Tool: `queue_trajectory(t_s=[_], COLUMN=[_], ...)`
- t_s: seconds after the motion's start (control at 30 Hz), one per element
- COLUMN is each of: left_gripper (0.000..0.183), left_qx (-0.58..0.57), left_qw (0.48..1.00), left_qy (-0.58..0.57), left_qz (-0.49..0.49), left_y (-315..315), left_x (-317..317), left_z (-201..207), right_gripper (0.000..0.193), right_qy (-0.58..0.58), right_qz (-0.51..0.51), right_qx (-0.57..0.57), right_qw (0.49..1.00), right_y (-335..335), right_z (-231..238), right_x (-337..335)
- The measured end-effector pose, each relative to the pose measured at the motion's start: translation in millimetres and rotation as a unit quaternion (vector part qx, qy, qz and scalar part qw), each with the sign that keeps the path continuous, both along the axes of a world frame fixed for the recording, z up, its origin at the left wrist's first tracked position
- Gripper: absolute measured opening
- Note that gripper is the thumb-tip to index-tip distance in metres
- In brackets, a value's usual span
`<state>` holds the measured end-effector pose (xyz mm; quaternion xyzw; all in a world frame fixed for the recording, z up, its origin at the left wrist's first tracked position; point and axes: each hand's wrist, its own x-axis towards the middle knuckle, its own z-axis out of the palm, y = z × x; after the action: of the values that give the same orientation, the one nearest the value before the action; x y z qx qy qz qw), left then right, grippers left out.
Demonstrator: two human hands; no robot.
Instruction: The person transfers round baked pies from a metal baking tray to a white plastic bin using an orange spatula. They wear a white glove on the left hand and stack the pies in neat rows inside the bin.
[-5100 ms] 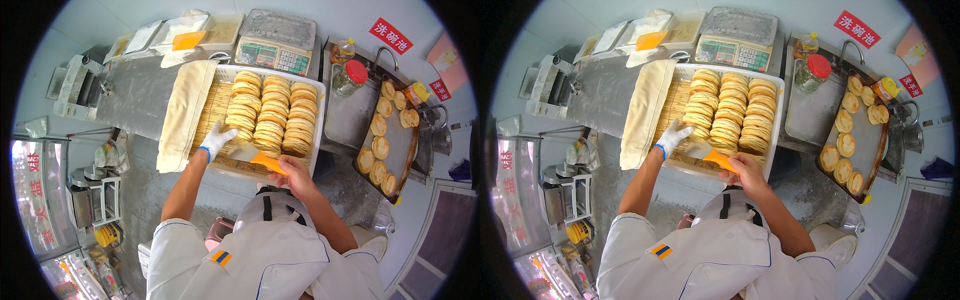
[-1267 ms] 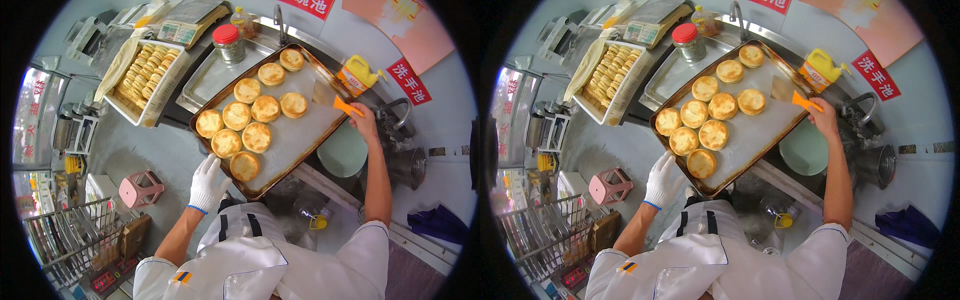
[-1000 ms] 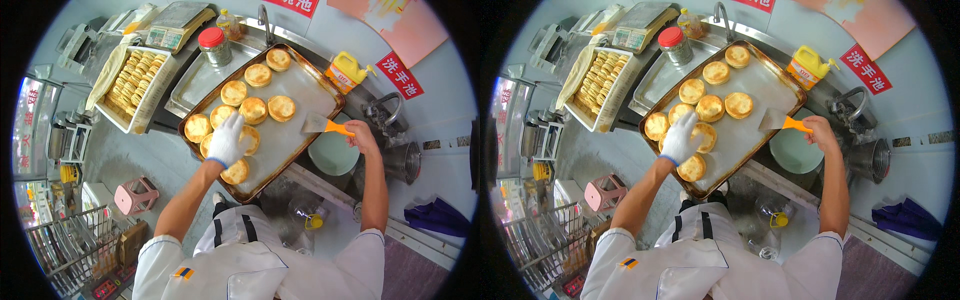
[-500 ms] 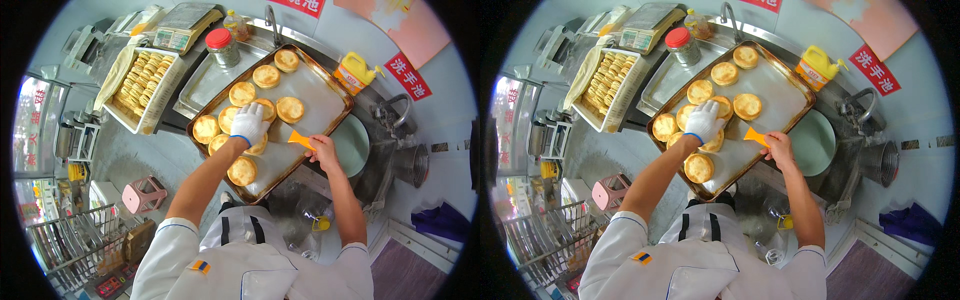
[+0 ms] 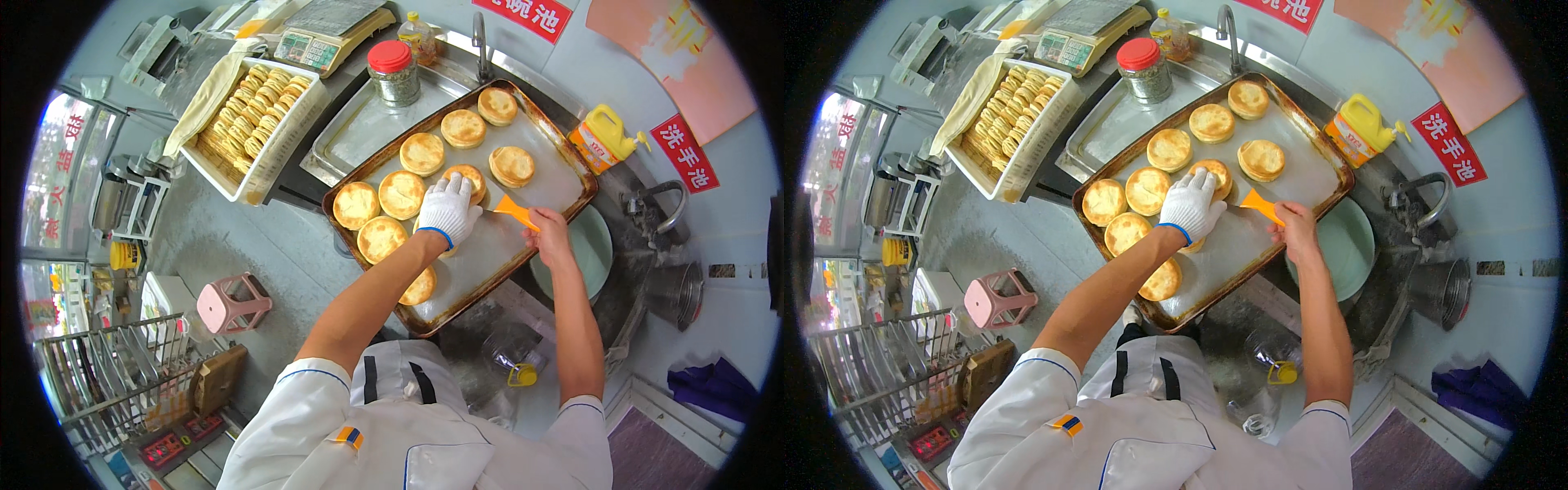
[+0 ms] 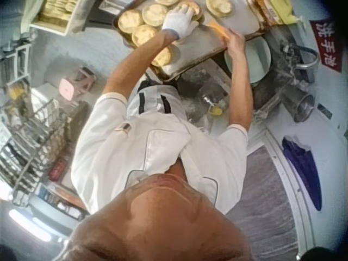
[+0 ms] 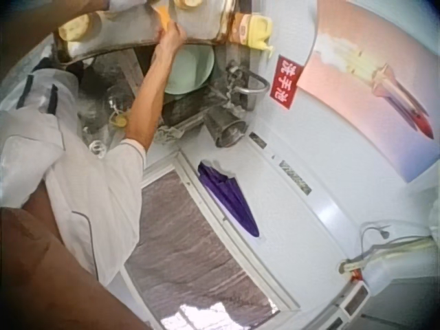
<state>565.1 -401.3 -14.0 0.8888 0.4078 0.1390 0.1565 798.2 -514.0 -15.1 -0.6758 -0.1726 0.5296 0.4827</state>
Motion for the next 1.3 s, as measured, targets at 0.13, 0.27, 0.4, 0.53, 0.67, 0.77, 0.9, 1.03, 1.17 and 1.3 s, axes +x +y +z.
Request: queue_trajectory(t_s=[0.13, 0.27, 0.4, 0.53, 0.67, 0.77, 0.9, 1.03, 1.17, 1.3], left_gripper=[0.061, 0.06, 0.051, 0.045, 0.046, 0.048, 0.056, 0.062, 0.06, 0.063], left_qx=[-0.023, 0.04, 0.106, 0.131, 0.112, 0.075, 0.037, -0.048, -0.094, -0.145], left_qw=[0.999, 0.997, 0.994, 0.988, 0.985, 0.991, 0.998, 0.998, 0.995, 0.989], left_qy=[-0.044, -0.065, -0.029, 0.07, 0.113, 0.087, 0.04, 0.04, -0.011, -0.018], left_qz=[-0.006, -0.019, -0.013, -0.04, -0.063, -0.061, -0.006, 0.002, -0.017, -0.032], left_y=[3, 20, 75, 111, 116, 121, 135, 143, 161, 171], left_x=[1, -16, -40, -57, -62, -63, -58, -58, -63, -72], left_z=[12, 34, 50, 40, 21, 15, 18, 16, 12, 12], right_gripper=[0.032, 0.029, 0.027, 0.026, 0.027, 0.029, 0.029, 0.027, 0.023, 0.026], right_qy=[0.0, -0.005, 0.075, 0.136, 0.097, 0.052, 0.043, 0.062, 0.097, 0.073], right_qz=[-0.008, -0.01, -0.019, -0.049, -0.038, -0.019, -0.029, -0.024, -0.023, -0.1], right_qx=[0.01, 0.064, 0.108, 0.068, 0.043, 0.004, -0.042, 0.004, 0.04, 0.015], right_qw=[1.0, 0.998, 0.991, 0.987, 0.994, 0.998, 0.998, 0.998, 0.994, 0.992], right_y=[12, 24, 77, 101, 58, 24, 23, 56, 83, 87], right_z=[6, 30, 24, 3, 1, 11, 5, -16, -30, -25], right_x=[-14, -25, -63, -84, -53, -16, -12, -44, -67, -88])
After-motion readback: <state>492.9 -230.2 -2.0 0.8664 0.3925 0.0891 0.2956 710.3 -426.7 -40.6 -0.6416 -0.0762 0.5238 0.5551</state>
